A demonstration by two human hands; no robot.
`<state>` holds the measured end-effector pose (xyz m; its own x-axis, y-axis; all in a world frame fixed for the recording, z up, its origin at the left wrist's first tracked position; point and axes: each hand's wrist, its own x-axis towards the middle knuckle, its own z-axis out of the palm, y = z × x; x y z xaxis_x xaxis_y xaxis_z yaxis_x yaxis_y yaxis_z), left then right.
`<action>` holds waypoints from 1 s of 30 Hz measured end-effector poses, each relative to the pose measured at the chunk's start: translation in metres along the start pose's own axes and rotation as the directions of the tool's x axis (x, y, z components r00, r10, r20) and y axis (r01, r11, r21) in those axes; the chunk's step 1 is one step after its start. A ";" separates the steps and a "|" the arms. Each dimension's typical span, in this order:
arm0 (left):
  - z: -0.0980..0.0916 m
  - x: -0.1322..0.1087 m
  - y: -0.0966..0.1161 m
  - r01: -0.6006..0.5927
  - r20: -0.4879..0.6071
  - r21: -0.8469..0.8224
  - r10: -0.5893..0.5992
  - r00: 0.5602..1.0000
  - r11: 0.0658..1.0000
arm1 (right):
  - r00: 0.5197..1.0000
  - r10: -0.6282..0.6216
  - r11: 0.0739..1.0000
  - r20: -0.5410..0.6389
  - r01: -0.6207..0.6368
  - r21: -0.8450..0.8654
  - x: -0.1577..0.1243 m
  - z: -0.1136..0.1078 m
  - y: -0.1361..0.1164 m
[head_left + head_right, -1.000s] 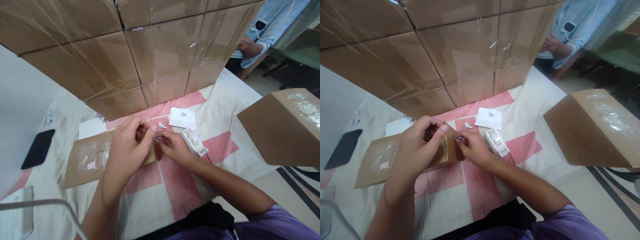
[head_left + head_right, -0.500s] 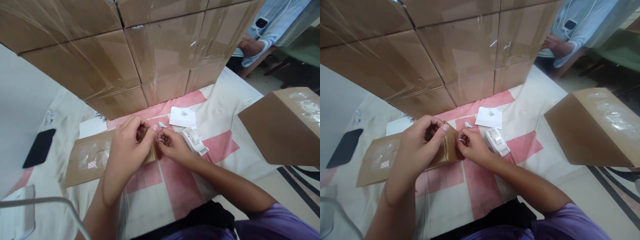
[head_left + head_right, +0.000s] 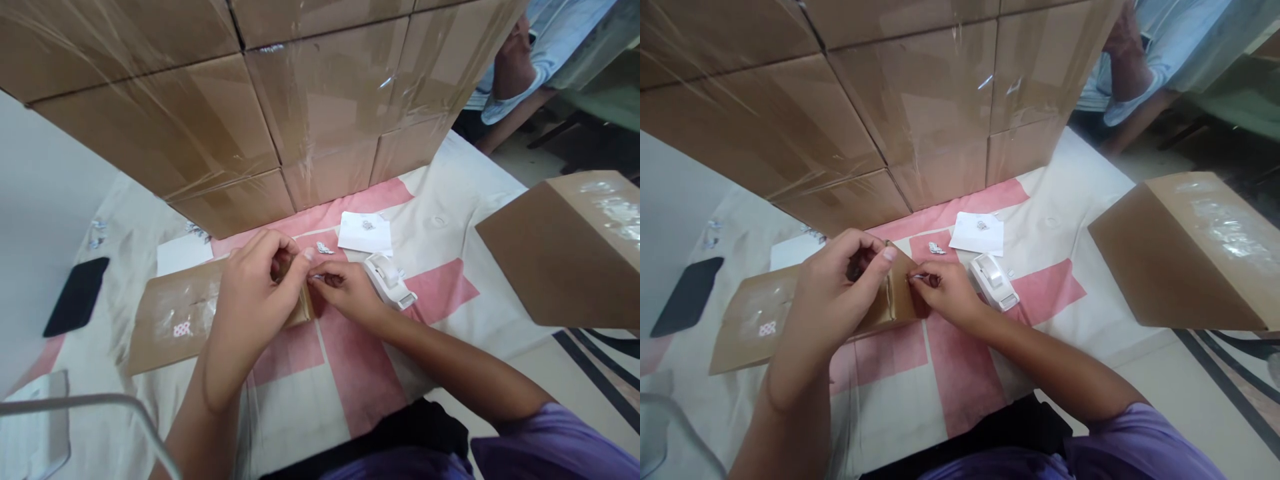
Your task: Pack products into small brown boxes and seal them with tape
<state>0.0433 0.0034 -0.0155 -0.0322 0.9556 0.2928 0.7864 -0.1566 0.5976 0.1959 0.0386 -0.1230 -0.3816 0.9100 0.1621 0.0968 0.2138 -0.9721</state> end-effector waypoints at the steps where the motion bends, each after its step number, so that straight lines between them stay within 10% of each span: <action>1: 0.000 0.000 0.000 0.000 -0.002 0.002 0.000 1.000 1.000 | 1.000 -0.001 1.000 0.002 0.001 -0.002 0.000 -0.001 -0.001; 30: 0.000 -0.004 0.004 0.083 0.004 0.058 -0.084 0.996 0.995 | 0.990 -0.132 0.980 0.050 0.138 -0.145 -0.002 -0.001 0.000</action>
<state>0.0466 -0.0014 -0.0139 -0.0954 0.9663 0.2389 0.8154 -0.0617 0.5756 0.1977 0.0369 -0.1231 -0.4365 0.8548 0.2808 0.1756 0.3870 -0.9052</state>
